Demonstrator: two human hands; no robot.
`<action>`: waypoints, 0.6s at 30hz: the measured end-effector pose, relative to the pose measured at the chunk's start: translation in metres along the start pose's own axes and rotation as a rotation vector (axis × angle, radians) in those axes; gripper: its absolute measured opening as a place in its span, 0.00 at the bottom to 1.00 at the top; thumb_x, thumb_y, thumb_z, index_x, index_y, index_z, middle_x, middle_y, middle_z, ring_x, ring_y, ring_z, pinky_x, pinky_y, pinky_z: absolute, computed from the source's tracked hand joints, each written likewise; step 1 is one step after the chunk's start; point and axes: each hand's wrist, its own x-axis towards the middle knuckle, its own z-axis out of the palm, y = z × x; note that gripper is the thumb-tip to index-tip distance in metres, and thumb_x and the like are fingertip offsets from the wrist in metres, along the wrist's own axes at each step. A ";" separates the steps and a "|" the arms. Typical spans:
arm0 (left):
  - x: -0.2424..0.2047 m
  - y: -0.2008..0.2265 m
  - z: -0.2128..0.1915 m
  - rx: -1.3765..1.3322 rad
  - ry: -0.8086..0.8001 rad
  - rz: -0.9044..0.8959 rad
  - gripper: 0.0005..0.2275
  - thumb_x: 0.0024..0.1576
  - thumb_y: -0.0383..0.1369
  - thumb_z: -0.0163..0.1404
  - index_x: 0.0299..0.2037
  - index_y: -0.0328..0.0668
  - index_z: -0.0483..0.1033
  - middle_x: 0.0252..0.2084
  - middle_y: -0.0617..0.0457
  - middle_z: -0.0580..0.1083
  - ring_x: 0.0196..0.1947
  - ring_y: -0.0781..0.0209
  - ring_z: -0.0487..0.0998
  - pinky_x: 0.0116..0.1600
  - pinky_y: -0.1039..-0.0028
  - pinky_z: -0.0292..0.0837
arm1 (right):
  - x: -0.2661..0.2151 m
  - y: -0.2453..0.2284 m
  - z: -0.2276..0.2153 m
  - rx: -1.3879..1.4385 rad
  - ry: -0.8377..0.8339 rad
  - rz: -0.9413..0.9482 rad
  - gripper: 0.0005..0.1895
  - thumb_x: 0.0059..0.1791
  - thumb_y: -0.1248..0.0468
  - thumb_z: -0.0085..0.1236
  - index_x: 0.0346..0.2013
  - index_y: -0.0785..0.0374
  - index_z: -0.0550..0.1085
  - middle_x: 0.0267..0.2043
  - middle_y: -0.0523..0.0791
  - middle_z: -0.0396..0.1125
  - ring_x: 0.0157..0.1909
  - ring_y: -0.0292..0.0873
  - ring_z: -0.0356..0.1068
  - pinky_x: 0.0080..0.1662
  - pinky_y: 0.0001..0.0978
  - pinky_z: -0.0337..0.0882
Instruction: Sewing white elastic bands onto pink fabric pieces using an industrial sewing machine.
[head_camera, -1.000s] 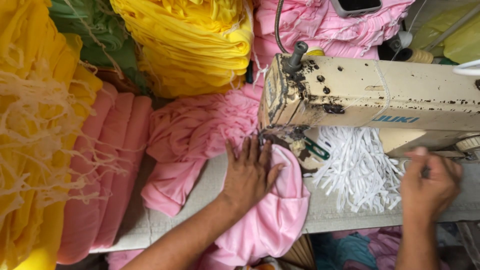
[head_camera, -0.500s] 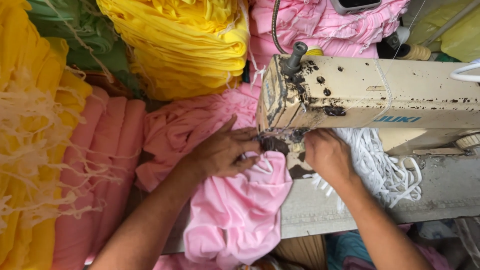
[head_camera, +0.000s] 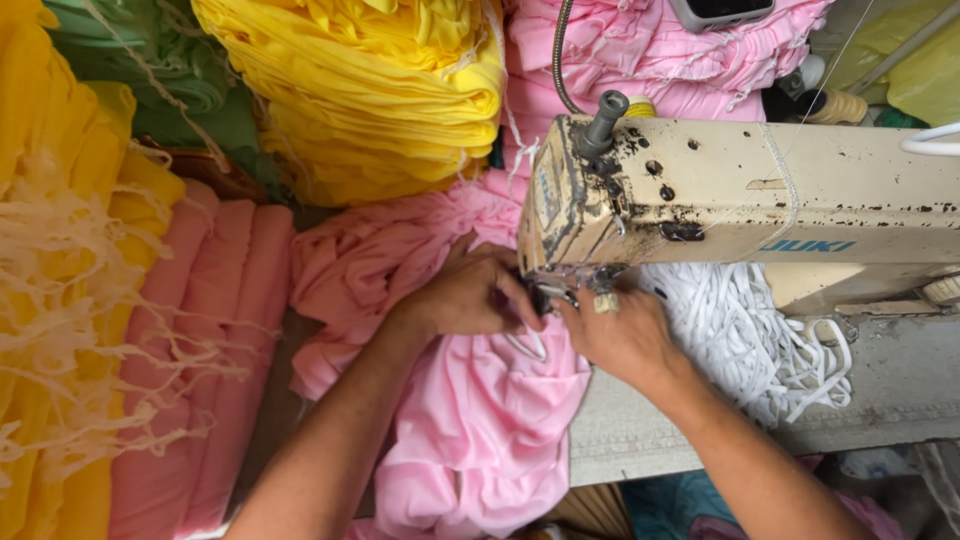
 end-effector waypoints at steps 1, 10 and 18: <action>0.000 0.000 0.001 -0.001 0.002 0.003 0.12 0.43 0.45 0.64 0.38 0.78 0.85 0.59 0.54 0.76 0.69 0.53 0.66 0.74 0.37 0.30 | 0.000 0.004 0.011 -0.025 0.008 -0.016 0.15 0.49 0.50 0.54 0.38 0.55 0.80 0.19 0.52 0.72 0.29 0.58 0.78 0.31 0.57 0.76; -0.050 0.049 -0.017 -0.065 0.210 0.097 0.17 0.46 0.34 0.59 0.47 0.46 0.84 0.60 0.29 0.72 0.62 0.28 0.70 0.65 0.35 0.52 | -0.016 0.052 0.006 -0.138 0.166 -0.006 0.18 0.44 0.50 0.60 0.44 0.51 0.77 0.36 0.45 0.72 0.43 0.50 0.76 0.42 0.43 0.77; -0.181 0.124 0.067 0.095 0.530 -0.087 0.15 0.52 0.42 0.60 0.42 0.45 0.72 0.37 0.49 0.71 0.34 0.50 0.73 0.39 0.63 0.69 | -0.075 -0.008 -0.046 0.461 -0.103 -0.167 0.14 0.44 0.61 0.64 0.44 0.53 0.80 0.49 0.43 0.69 0.51 0.42 0.69 0.56 0.38 0.70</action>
